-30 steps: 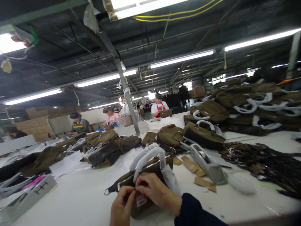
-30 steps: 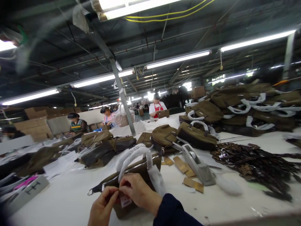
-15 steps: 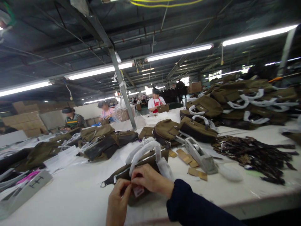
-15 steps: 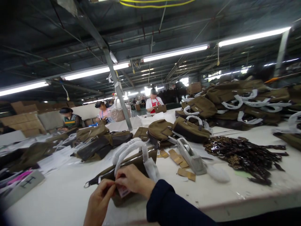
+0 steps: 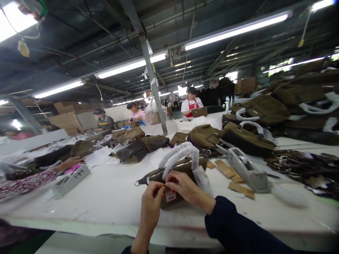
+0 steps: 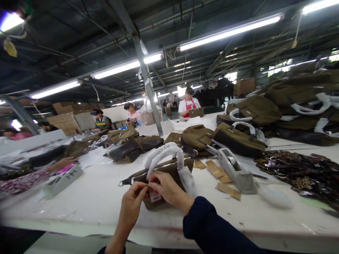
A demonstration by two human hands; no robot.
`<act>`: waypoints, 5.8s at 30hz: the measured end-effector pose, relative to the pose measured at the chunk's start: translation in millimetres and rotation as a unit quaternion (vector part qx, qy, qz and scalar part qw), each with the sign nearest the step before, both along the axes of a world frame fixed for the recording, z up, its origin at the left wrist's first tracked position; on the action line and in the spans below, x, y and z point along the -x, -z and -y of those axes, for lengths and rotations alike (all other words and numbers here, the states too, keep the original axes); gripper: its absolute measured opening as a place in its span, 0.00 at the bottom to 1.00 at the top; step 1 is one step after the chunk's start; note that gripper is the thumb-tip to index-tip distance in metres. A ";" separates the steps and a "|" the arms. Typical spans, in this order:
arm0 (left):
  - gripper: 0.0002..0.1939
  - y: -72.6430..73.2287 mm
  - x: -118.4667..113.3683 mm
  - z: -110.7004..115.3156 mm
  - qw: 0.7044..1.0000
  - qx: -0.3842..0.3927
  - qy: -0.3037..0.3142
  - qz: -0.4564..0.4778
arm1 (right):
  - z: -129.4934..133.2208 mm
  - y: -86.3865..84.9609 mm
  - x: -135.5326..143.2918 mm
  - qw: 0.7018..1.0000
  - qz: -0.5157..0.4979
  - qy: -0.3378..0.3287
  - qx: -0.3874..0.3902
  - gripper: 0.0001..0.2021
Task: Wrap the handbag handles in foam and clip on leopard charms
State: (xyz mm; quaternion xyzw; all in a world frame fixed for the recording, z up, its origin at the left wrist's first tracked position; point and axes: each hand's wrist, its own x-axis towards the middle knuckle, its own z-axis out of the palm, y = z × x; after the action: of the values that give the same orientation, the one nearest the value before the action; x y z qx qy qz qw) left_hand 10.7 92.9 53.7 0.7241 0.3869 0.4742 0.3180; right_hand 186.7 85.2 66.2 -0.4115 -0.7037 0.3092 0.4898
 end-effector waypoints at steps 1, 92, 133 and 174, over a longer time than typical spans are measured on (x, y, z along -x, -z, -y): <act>0.09 0.1 0.0 0.1 1.000 0.002 -0.001 0.000 | 0.6 0.2 -0.5 1.000 0.006 0.004 -0.011 0.01; 0.15 -87.1 -11.7 -36.8 0.995 -0.058 0.040 0.076 | 10.0 -100.6 -52.0 0.919 0.273 0.250 -0.134 0.07; 0.15 -104.6 15.6 -34.1 0.987 0.064 0.144 0.026 | 15.0 -104.7 -115.0 0.978 -0.040 -0.102 0.179 0.19; 0.11 -135.8 -47.5 -47.9 0.988 0.078 0.134 0.006 | -13.7 -132.3 -72.3 0.967 0.255 -0.017 0.001 0.20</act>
State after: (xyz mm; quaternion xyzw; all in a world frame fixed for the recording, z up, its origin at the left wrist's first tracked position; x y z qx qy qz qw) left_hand 58.2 140.8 189.6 0.7396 0.3203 0.4002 0.4361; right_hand 259.1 99.0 198.5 -0.4654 -0.8117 0.2027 0.2888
